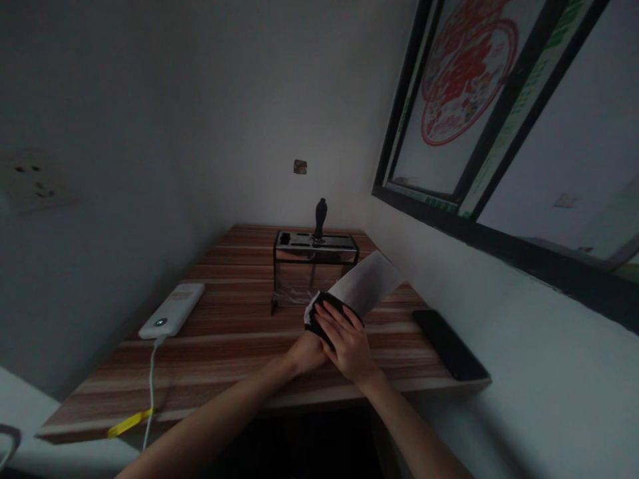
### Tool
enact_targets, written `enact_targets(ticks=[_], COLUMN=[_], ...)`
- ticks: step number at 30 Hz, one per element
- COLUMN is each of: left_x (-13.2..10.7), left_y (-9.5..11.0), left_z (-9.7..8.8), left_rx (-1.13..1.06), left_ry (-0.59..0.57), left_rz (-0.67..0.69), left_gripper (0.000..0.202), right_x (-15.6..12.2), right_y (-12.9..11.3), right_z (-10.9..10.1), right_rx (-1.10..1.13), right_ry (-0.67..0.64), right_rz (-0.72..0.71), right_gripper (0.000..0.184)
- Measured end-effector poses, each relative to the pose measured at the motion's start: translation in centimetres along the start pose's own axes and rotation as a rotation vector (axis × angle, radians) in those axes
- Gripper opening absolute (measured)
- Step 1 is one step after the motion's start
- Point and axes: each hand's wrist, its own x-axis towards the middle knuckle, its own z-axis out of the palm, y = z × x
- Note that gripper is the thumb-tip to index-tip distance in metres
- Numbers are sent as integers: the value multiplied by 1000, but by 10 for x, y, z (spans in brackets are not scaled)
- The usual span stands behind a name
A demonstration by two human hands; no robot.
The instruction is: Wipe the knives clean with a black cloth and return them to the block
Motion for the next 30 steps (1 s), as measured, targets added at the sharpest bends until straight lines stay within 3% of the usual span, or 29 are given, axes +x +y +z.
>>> enact_targets(ticks=[2, 5, 10, 22, 30], left_x=[1, 2, 1, 1, 0], left_y=[5, 13, 19, 18, 20], left_z=[-3, -8, -12, -12, -11], left_rx=[-41, -46, -33, 32, 62], left_ry=[27, -30, 4, -39, -41], left_rz=[-36, -135, -154, -208, -186], left_gripper=[46, 26, 30, 30, 27], right_x=[2, 7, 18, 31, 35], right_y=[7, 20, 40, 78, 84], right_z=[-3, -12, -27, -52, -62], right_rx=[-40, -91, -136, -211, -211], right_ry=[26, 70, 120, 235, 293], right_rz=[34, 78, 83, 149, 239], right_gripper=[43, 42, 41, 40, 42])
